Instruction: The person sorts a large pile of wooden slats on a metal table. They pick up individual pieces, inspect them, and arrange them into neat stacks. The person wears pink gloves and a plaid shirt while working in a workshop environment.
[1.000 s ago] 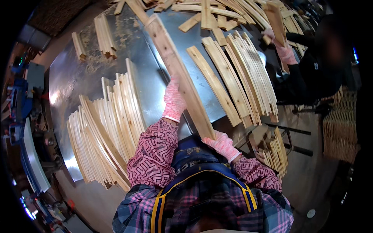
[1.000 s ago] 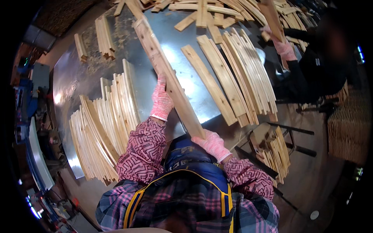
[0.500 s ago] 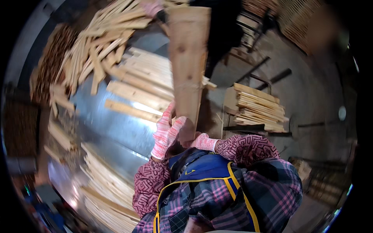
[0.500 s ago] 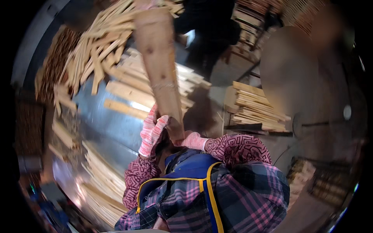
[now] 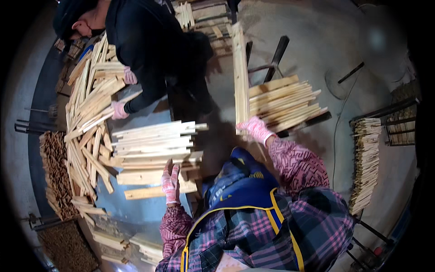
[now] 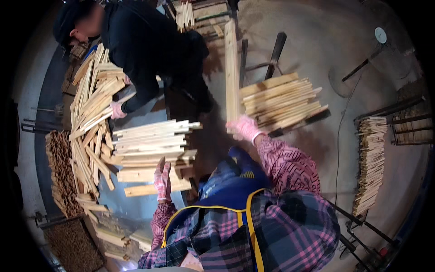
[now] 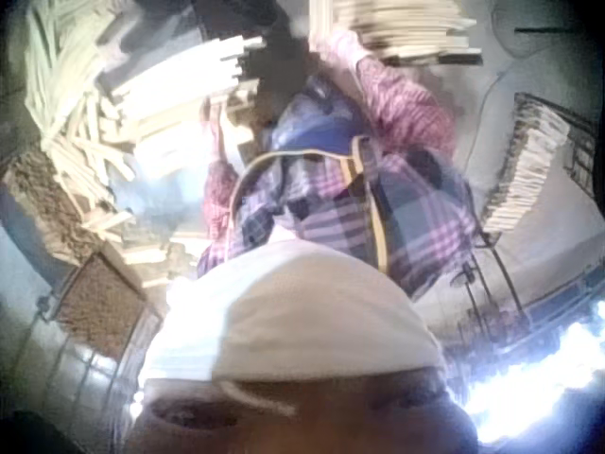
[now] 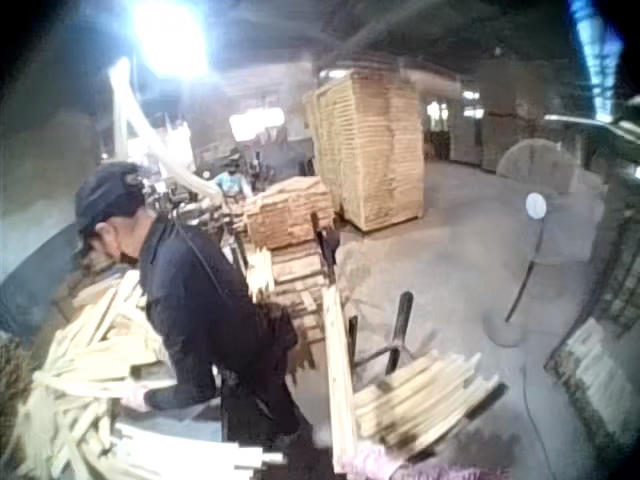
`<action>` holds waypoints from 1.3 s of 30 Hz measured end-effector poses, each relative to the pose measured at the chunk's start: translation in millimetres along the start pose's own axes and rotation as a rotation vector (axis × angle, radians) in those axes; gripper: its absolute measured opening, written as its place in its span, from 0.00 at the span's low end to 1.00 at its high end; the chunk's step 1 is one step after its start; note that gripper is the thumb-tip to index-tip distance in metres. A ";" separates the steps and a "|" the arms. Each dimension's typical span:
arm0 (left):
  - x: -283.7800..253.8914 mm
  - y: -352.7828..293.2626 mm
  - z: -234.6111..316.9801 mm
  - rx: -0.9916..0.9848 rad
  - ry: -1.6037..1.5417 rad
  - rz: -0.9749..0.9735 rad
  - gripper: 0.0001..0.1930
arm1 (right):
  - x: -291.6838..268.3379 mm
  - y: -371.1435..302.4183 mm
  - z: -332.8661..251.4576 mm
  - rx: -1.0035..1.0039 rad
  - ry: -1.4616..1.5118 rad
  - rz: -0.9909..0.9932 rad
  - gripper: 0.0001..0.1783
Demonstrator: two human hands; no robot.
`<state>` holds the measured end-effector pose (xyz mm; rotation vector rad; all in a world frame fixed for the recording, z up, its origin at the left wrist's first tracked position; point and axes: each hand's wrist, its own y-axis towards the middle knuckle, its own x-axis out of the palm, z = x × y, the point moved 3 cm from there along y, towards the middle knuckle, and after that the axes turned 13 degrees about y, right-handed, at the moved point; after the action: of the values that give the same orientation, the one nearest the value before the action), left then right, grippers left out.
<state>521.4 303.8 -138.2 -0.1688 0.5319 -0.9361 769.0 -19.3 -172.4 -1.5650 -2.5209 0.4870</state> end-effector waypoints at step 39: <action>21.3 -72.0 -48.7 -1.012 0.314 0.913 0.41 | 231.4 208.7 -93.7 -0.357 -0.797 -0.904 0.34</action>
<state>455.1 248.5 -161.6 -0.6277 1.2123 0.2713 867.5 290.8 -168.2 -0.0675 -3.6504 0.6015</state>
